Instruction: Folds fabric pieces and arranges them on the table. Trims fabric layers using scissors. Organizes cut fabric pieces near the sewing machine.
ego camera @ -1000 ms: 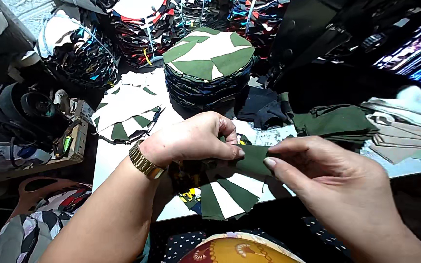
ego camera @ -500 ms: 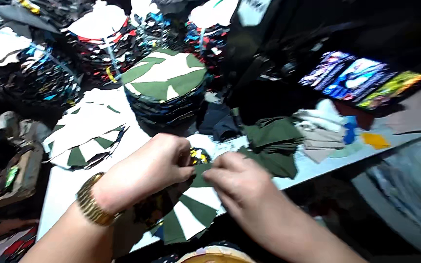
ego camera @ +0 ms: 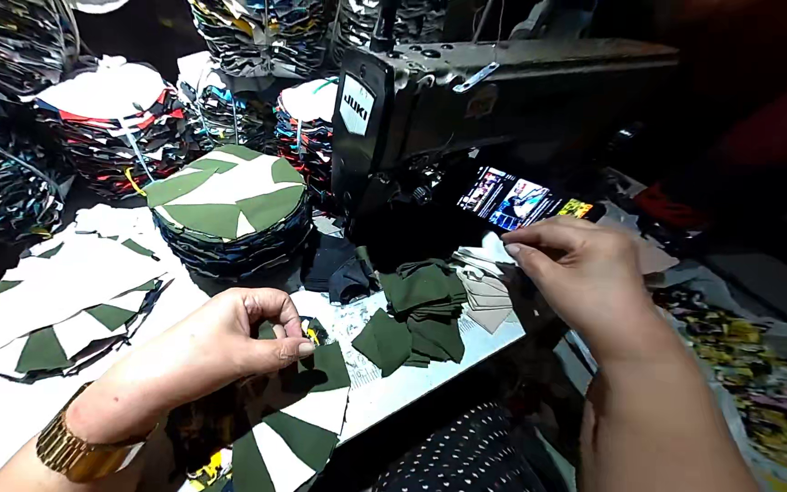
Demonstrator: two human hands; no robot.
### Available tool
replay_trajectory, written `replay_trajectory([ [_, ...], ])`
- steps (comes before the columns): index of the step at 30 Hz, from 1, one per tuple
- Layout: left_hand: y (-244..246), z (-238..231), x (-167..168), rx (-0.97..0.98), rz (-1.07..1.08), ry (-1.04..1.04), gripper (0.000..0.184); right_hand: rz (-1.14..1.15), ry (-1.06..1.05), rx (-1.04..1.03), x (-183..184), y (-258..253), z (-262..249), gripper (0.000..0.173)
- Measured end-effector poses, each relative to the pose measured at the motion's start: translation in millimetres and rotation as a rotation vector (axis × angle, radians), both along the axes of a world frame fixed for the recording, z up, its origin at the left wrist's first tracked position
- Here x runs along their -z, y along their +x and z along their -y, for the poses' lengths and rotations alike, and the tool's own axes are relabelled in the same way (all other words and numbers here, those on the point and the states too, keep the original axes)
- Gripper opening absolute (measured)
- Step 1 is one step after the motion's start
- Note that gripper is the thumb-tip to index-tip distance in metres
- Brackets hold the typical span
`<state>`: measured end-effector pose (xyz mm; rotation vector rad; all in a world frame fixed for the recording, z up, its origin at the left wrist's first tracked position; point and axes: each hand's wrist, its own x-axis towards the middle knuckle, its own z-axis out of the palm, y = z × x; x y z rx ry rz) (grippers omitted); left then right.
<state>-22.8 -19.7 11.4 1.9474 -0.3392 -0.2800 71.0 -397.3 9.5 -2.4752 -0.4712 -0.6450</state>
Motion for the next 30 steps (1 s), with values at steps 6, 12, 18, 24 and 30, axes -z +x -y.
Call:
replay_trajectory([
  [6,-3.0,5.7,-4.2,-0.007,-0.157,-0.129,0.005,-0.078,-0.064,0.049,35.1,25.3,14.2,0.007],
  [12,-5.6,7.7,-3.7,-0.006,-0.183,-0.152,0.006,-0.145,-0.116,-0.086,32.1,26.8,15.8,0.031],
  [18,-4.9,7.2,-3.3,-0.01,-0.177,-0.155,0.007,-0.197,-0.076,-0.076,29.7,33.7,24.7,0.016],
  [24,-4.7,7.7,-2.0,-0.012,-0.181,-0.178,0.008,-0.122,0.008,-0.044,28.0,29.1,23.4,0.005],
  [30,-4.9,7.6,-1.0,-0.025,-0.17,-0.18,0.008,-0.032,-0.158,-0.07,26.8,-4.0,8.8,0.007],
])
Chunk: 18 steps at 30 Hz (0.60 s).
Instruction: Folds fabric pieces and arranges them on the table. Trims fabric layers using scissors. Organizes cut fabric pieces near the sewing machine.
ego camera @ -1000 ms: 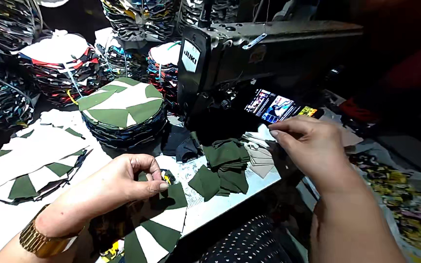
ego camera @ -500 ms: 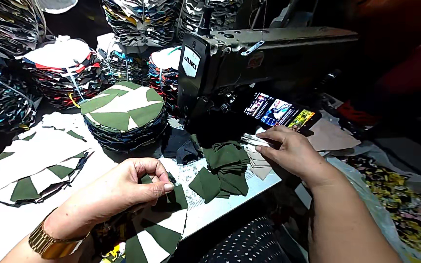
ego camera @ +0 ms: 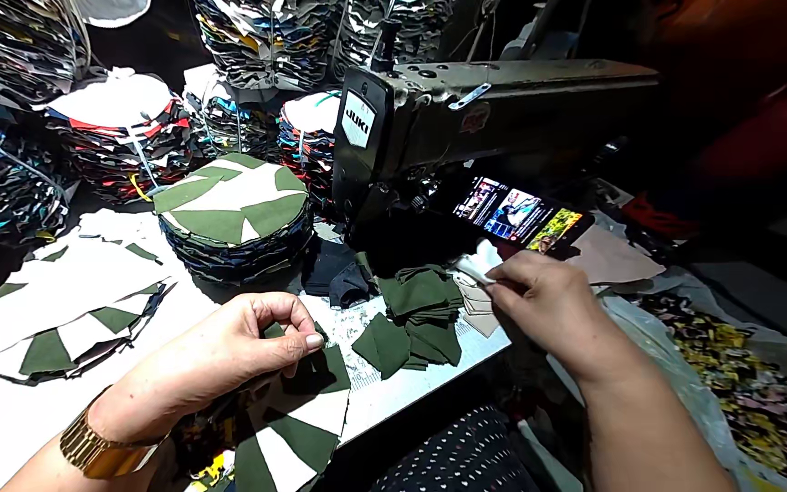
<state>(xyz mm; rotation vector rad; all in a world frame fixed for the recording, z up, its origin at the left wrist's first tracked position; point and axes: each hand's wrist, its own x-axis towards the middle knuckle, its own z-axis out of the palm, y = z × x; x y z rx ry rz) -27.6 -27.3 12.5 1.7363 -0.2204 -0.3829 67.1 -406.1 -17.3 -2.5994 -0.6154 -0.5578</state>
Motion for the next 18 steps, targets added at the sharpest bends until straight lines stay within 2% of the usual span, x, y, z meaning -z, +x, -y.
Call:
replay_trajectory([
  [4,-0.2,0.5,-0.1,-0.011,-0.013,0.014,0.008,-0.144,0.033,-0.101,4.1,-13.2,5.5,0.022],
  [8,0.3,1.5,1.3,-0.005,0.0,0.024,0.009,-0.051,0.164,-0.011,-1.8,-14.7,18.1,0.017],
  [12,-0.2,2.5,1.7,0.0,-0.021,0.005,0.008,-0.032,0.152,0.013,12.2,-12.8,16.8,0.011],
  [18,0.1,2.3,1.0,-0.017,-0.041,-0.008,0.007,-0.086,0.138,-0.021,14.2,-11.5,22.0,0.02],
])
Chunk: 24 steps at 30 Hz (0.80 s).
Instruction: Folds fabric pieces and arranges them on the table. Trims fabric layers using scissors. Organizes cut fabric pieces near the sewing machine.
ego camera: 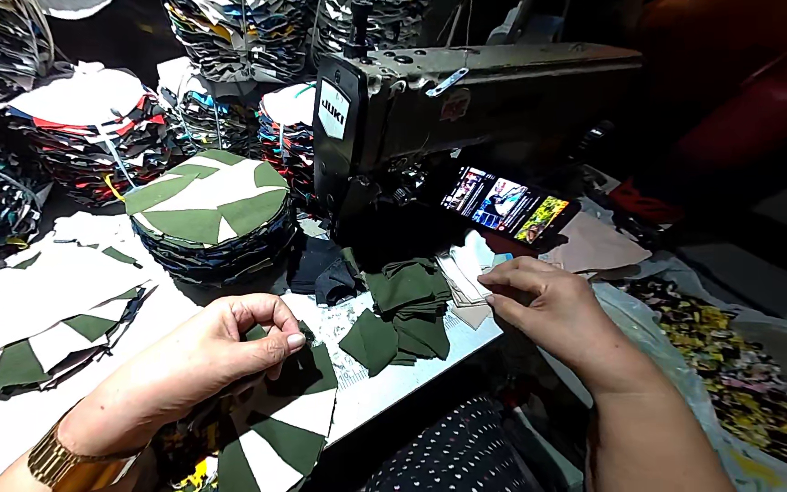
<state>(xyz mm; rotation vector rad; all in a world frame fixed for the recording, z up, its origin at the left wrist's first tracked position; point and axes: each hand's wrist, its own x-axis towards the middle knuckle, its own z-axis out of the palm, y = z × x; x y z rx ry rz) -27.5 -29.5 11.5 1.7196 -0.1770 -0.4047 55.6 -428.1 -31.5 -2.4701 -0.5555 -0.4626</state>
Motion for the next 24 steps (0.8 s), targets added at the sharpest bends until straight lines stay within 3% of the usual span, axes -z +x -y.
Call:
replay_trajectory([
  [3,-0.3,0.2,0.9,-0.002,0.007,-0.001,0.007,0.007,-0.012,-0.026,0.5,1.1,5.8,0.025],
  [9,0.2,0.6,3.0,-0.011,0.015,0.004,0.007,0.11,-0.072,-0.057,4.0,1.7,2.8,0.015],
  [18,-0.3,1.5,2.3,-0.02,0.035,0.003,0.007,0.174,-0.114,-0.09,5.8,5.4,-0.1,0.013],
  [24,-0.7,0.7,1.7,-0.007,0.046,-0.007,0.008,0.1,-0.128,-0.114,0.1,4.6,2.8,0.014],
])
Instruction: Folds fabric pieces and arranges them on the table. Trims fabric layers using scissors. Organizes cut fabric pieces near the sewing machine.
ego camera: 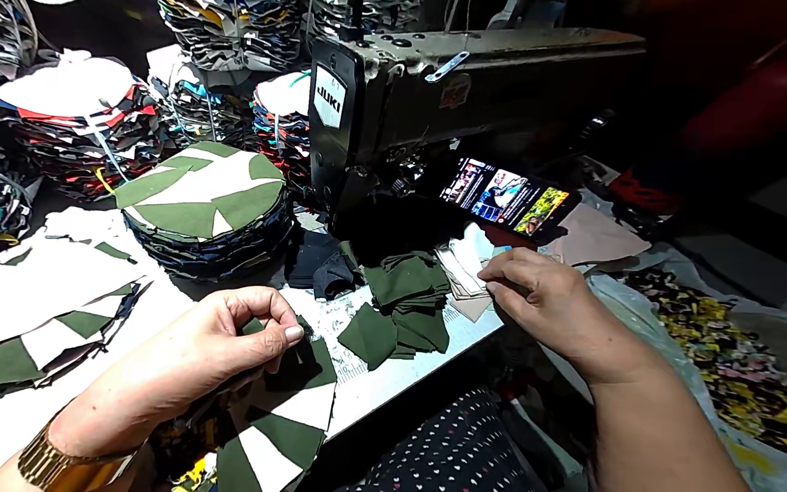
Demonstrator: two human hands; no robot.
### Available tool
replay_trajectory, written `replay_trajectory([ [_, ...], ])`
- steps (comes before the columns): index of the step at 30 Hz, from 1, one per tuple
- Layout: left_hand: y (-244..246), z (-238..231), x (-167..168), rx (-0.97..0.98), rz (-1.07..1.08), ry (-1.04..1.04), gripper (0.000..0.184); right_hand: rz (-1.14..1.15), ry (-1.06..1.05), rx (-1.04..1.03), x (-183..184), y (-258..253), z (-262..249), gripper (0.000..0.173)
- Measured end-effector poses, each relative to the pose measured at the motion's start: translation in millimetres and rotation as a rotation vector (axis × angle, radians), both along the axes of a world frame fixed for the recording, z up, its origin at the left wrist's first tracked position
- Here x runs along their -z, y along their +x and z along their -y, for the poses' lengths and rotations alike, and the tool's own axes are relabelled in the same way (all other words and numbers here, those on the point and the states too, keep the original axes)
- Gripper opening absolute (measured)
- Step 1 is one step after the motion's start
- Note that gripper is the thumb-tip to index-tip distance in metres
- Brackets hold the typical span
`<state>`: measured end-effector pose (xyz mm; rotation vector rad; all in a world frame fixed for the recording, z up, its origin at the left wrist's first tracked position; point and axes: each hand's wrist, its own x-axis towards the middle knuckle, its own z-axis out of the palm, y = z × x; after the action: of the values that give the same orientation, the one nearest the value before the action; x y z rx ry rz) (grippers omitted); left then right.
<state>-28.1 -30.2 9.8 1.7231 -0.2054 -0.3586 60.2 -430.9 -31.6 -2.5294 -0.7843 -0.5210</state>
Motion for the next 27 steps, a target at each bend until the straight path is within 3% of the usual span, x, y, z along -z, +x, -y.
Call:
replay_trajectory([
  [9,-1.7,0.3,-2.0,0.016,0.01,-0.004,0.008,0.047,0.023,0.014,2.5,1.3,-1.3,0.013],
  [13,-2.8,1.7,-1.9,-0.026,0.047,-0.023,0.007,0.012,0.19,0.147,-2.6,5.4,0.0,0.015],
  [17,-4.6,5.1,-4.3,-0.114,0.129,-0.042,0.004,0.02,0.412,0.238,-32.6,-0.3,-6.7,0.021],
  [22,-6.5,9.1,-2.1,-0.17,0.43,-0.02,0.011,-0.002,0.636,-0.034,-62.0,-26.5,-45.5,0.023],
  [27,-11.7,18.5,-3.0,-0.021,0.78,-0.061,0.023,-0.143,0.683,-0.266,-51.7,-50.7,-96.3,0.019],
])
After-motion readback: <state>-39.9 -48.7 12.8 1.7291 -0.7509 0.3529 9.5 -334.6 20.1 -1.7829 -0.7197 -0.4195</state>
